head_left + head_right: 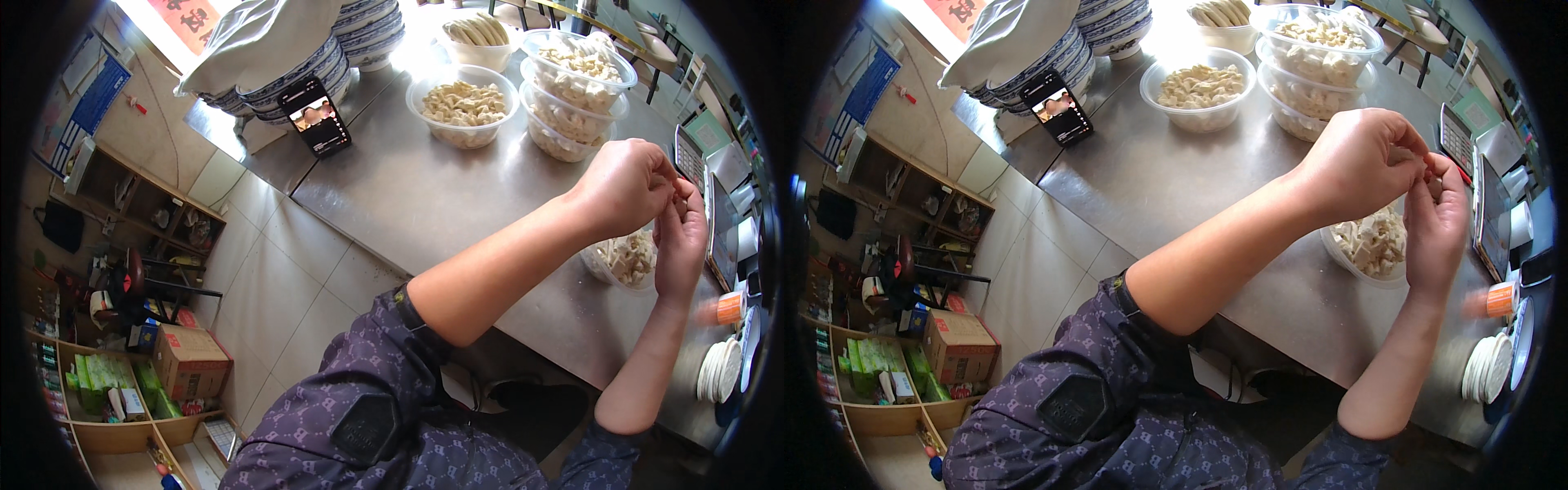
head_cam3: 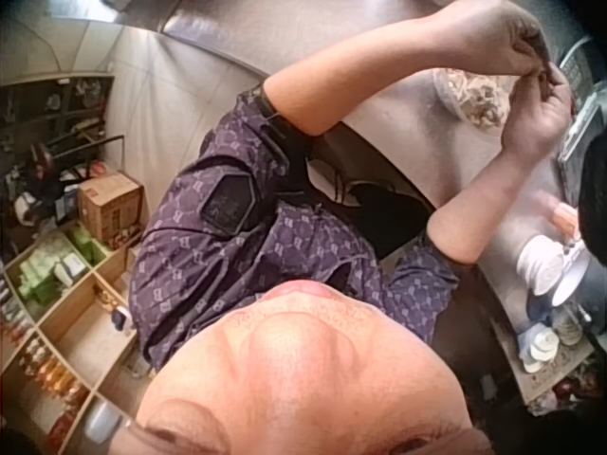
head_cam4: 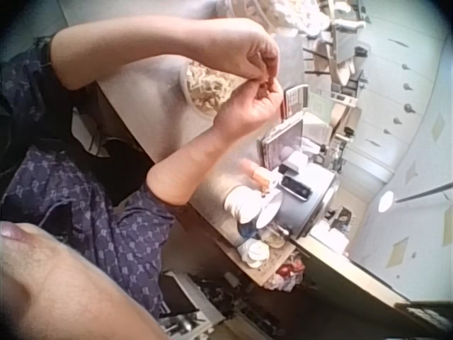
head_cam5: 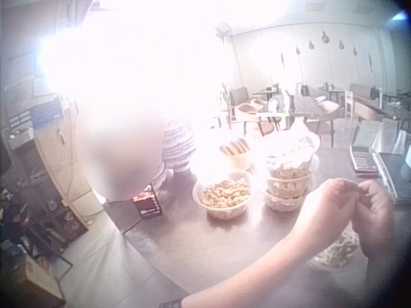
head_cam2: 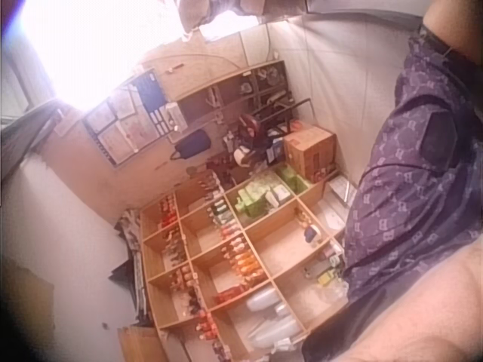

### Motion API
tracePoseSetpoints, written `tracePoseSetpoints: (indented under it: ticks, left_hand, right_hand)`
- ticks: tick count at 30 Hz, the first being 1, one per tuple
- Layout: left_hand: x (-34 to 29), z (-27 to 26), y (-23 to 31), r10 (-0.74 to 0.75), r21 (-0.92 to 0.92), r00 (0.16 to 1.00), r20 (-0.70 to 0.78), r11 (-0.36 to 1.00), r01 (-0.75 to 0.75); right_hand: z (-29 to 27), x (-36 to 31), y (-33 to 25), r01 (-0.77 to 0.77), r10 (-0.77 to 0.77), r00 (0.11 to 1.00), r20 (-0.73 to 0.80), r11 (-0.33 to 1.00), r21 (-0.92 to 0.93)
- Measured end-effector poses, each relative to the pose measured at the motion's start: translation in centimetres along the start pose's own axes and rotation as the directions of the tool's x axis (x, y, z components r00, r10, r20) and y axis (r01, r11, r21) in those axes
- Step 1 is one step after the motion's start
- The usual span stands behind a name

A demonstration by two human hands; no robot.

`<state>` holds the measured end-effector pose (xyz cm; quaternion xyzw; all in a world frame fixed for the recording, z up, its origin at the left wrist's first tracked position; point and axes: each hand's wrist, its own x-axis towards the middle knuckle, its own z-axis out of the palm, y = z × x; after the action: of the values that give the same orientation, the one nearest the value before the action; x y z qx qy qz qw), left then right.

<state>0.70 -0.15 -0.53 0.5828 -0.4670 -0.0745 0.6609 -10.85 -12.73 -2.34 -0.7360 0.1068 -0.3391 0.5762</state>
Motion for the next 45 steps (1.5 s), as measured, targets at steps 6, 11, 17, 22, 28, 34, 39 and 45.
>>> tracePoseSetpoints:
  ticks: [6, 11, 17, 22, 28, 34, 39, 45]
  left_hand:
    - [0.1, -0.4, 0.1, -0.017, 0.173, 0.999, 0.028, 0.985, 0.012]
    - [0.2, -0.5, -0.2, -0.043, 0.134, 0.999, 0.005, 0.990, 0.042]
    - [0.8, -0.4, -0.7, -0.129, -0.163, 0.991, 0.028, 0.978, 0.132]
    - [0.4, -0.6, -0.2, -0.086, 0.065, 0.996, -0.002, 0.994, 0.086]
    - [0.2, -1.0, 0.4, -0.157, 0.153, 0.984, 0.090, 0.978, 0.142]
    - [0.3, -0.4, -0.1, -0.126, 0.082, 0.992, 0.013, 0.989, 0.124]
    - [0.4, -0.6, 0.0, -0.117, -0.038, 0.992, 0.039, 0.992, 0.118]
    - [0.3, -1.0, 0.2, -0.119, 0.179, 0.989, 0.086, 0.979, 0.102]
  right_hand:
    - [-0.1, -0.4, 0.9, 0.291, -0.271, 0.957, 0.107, 0.904, -0.313]
    - [-0.7, 0.3, 0.9, 0.172, -0.187, 0.982, -0.007, 0.920, -0.352]
    - [-0.8, 0.0, 0.9, -0.105, 0.089, 0.994, 0.065, 0.942, 0.320]
    - [0.1, -0.1, 0.6, 0.065, -0.064, 0.998, 0.011, 0.998, -0.022]
    - [0.5, -0.7, 0.6, 0.281, -0.310, 0.950, 0.045, 0.776, -0.565]
    - [0.1, -0.2, 0.4, 0.181, -0.208, 0.978, -0.034, 0.912, -0.369]
    - [-0.1, -0.2, 0.2, -0.063, 0.053, 0.997, 0.063, 0.983, 0.170]
    - [0.0, -0.2, 1.2, 0.266, -0.253, 0.964, 0.085, 0.897, -0.353]
